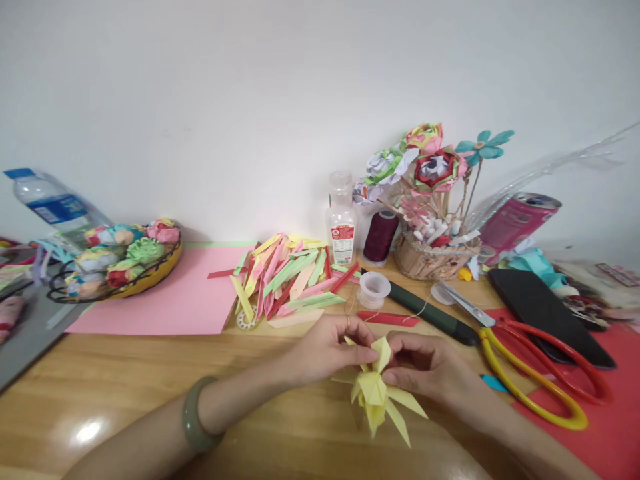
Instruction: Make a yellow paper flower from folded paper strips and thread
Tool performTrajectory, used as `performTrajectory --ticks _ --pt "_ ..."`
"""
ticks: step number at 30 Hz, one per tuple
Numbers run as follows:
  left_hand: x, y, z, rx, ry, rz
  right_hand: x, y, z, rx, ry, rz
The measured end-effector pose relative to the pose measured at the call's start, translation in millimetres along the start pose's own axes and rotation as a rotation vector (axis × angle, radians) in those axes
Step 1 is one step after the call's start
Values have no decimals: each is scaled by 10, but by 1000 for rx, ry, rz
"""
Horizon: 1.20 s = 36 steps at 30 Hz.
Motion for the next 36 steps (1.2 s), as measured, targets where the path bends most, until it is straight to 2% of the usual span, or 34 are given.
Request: performTrajectory --ticks 9,21,31,36 --pt "-9 7 -14 63 -9 118 15 -15 4 9 40 -62" --pt "8 29 93 125 -156 -38 23 11 -65 8 2 -128" --pt "-24 -8 100 188 -194 -114 28 -4 -83 29 -65 -159" --pt "-19 -8 92 155 -135 -159 30 3 -52 30 -89 -181"
Point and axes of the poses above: each hand's wrist, its own y-axis towards the middle knuckle, its own x-axis out of the back of the hand, z = x × y, the point moved 4 cm from there along y, towards the middle knuckle, and after that the axes turned 6 degrees about x, right-handed, at the moved point
